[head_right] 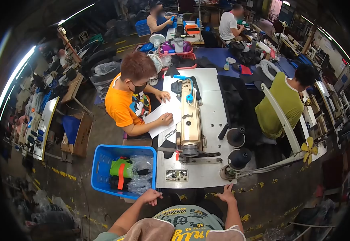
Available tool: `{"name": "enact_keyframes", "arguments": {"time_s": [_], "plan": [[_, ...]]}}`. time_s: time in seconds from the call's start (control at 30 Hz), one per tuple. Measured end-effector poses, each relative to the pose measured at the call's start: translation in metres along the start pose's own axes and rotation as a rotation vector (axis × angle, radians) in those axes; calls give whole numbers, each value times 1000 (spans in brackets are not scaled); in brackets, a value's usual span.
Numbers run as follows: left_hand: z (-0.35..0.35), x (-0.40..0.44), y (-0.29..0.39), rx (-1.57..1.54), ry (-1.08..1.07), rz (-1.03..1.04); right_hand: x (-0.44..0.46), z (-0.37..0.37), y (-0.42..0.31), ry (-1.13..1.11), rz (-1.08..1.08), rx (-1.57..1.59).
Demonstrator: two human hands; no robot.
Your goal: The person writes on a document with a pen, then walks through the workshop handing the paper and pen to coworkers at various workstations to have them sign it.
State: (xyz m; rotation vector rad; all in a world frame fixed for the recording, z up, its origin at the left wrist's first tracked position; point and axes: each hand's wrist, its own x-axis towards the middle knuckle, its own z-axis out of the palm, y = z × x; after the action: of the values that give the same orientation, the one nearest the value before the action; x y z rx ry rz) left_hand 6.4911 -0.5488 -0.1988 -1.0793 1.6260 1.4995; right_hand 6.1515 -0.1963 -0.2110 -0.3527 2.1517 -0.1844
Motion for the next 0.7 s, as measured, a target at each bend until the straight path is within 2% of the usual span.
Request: {"name": "enact_keyframes", "arguments": {"time_s": [0.7], "plan": [[0,2,2,2,-4,-26,-6,-7,-6,-16,9,5]]}}
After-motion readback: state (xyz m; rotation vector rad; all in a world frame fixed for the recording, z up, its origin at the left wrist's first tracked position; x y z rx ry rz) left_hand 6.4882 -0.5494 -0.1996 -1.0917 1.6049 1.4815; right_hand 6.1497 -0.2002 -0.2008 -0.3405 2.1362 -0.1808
